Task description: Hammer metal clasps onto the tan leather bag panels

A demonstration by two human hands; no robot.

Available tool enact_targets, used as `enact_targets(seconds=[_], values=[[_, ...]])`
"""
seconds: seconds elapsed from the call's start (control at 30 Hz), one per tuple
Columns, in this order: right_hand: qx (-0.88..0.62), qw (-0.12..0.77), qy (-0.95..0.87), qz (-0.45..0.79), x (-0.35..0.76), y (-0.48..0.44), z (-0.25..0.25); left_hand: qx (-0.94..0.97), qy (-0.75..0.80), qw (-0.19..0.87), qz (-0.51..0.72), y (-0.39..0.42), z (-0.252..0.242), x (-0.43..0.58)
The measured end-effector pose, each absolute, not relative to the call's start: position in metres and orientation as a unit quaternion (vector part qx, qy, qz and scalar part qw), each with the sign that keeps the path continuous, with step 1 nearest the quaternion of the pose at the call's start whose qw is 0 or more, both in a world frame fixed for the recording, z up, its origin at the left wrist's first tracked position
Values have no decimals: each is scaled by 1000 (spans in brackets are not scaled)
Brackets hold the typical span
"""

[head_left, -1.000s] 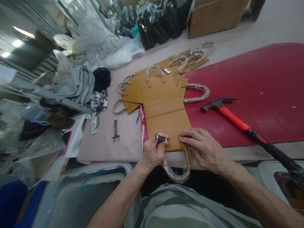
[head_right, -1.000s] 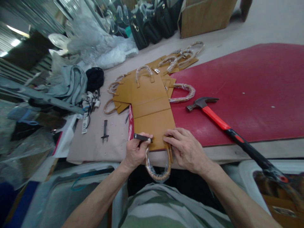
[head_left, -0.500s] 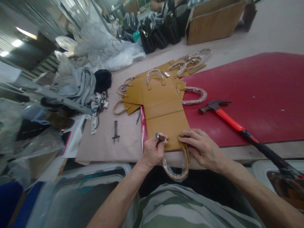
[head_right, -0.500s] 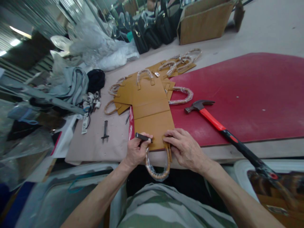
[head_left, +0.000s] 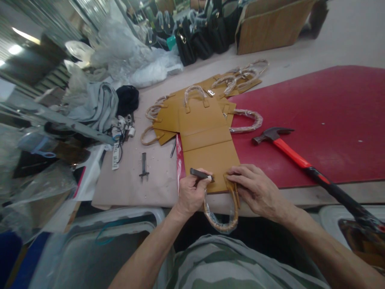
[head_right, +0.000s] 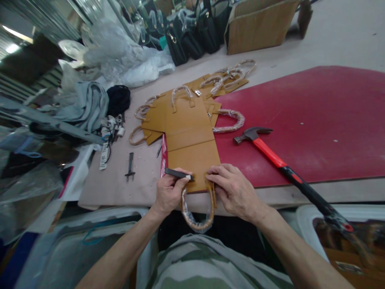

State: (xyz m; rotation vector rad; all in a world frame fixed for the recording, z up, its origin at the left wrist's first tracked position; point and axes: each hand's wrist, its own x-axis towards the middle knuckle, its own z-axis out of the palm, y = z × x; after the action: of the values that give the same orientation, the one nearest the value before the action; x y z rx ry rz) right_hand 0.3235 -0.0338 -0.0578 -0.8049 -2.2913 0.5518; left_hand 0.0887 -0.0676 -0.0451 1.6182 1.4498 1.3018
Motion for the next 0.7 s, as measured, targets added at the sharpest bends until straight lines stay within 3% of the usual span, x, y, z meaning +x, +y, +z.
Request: enact_targets(seconds=[0.7], values=[[-307, 323, -872, 203, 322, -35, -58, 679, 522, 239, 458, -65, -52, 91]])
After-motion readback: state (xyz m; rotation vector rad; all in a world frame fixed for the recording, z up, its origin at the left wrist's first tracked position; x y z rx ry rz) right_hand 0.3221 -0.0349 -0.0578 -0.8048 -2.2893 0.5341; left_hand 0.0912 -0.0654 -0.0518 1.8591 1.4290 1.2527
